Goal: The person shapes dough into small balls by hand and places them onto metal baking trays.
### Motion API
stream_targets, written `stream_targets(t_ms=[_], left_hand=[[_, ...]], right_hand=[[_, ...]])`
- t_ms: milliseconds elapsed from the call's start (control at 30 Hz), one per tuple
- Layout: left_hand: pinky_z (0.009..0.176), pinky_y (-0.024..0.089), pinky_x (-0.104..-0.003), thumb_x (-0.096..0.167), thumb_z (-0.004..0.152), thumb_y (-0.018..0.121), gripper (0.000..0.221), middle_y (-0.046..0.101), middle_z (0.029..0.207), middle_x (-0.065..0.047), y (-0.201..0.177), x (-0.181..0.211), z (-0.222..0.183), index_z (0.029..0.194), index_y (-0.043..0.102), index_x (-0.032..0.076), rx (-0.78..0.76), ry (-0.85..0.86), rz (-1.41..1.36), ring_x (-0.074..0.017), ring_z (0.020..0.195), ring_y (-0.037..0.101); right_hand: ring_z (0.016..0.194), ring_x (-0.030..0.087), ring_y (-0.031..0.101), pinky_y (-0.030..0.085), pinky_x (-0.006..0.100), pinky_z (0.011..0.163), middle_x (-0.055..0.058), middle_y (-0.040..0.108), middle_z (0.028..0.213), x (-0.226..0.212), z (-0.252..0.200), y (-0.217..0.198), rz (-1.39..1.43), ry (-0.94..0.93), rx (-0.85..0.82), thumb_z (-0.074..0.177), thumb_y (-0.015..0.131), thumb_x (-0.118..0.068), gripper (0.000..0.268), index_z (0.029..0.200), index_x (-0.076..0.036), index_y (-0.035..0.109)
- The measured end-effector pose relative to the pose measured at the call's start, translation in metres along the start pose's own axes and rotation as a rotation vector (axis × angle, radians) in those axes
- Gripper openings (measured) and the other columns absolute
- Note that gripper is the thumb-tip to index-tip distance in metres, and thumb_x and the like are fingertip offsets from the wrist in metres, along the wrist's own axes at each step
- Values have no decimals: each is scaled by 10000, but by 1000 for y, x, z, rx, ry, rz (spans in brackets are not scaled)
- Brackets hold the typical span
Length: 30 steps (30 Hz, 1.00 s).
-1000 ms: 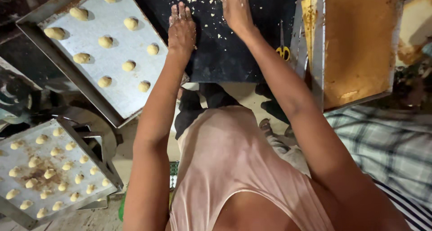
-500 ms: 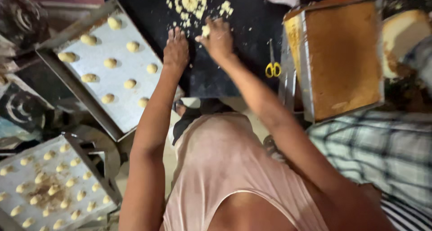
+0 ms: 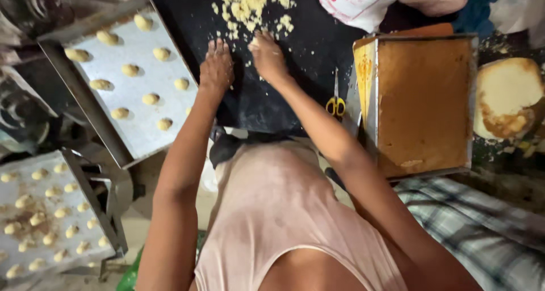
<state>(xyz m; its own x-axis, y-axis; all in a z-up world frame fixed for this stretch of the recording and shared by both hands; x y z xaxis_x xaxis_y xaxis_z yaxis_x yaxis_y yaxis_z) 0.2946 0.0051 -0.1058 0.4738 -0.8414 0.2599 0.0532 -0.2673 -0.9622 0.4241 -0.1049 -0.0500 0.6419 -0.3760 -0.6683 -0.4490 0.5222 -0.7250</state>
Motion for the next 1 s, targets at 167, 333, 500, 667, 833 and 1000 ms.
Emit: stream_targets(t_ms=[167, 333, 500, 667, 833, 1000], left_hand=[[1178, 441, -412, 233, 1034, 590, 539, 456, 1589, -214, -3, 6, -4, 1494, 498, -30, 72, 33, 117, -379, 1466, 432], [1070, 467, -436, 195, 1004, 582, 502, 440, 1593, -191, -6, 2, -2, 1458, 509, -7, 4, -61, -77, -369, 1454, 420], [1099, 461, -419, 238, 977, 644, 558, 453, 1572, -197, -17, 6, -2, 1455, 510, -16, 36, -53, -34, -373, 1445, 427], [1105, 458, -420, 217, 1008, 637, 525, 446, 1596, -195, -20, 6, -4, 1463, 511, -11, 32, -51, -81, -362, 1466, 425], [1123, 430, -414, 239, 1001, 633, 566, 422, 1599, -199, -14, 6, -4, 1483, 490, -19, 6, -60, -53, -373, 1469, 397], [1145, 398, -404, 262, 995, 622, 601, 397, 1599, -201, -7, 8, -3, 1495, 459, -30, -14, -67, -10, -369, 1477, 365]], right_hand=[[1389, 394, 549, 487, 424, 1142, 196, 624, 1421, -38, -18, 19, -186, -360, -57, 969, 583, 71, 348, 1304, -9, 635], [1446, 390, 422, 445, 459, 1154, 237, 462, 1529, -27, -7, -4, 88, -357, -363, 934, 597, 123, 538, 1461, 15, 570], [1480, 349, 446, 459, 454, 1173, 168, 490, 1576, -50, -9, -12, -326, -692, -458, 866, 585, 106, 636, 1488, -19, 538], [1447, 358, 488, 515, 429, 1098, 153, 495, 1592, -34, -13, -13, -506, -430, -657, 1025, 537, 29, 472, 1496, -1, 510], [1329, 374, 511, 561, 415, 992, 215, 526, 1471, -72, -21, -48, -493, -798, -329, 856, 614, -55, 598, 1444, 29, 549], [1413, 360, 510, 559, 424, 1001, 205, 514, 1556, -45, -25, -26, -566, -725, -616, 1006, 580, 2, 453, 1452, 67, 536]])
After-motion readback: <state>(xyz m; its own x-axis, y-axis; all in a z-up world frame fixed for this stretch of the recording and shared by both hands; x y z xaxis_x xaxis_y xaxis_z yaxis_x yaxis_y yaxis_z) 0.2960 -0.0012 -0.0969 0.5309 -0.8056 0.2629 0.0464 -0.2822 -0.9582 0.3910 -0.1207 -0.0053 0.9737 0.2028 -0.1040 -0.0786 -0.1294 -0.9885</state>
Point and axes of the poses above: each hand's wrist, its own z-axis towards the middle knuckle, its own y-axis out of the palm, x = y × z, the point moved 9 cm from there along z, towards the middle knuckle
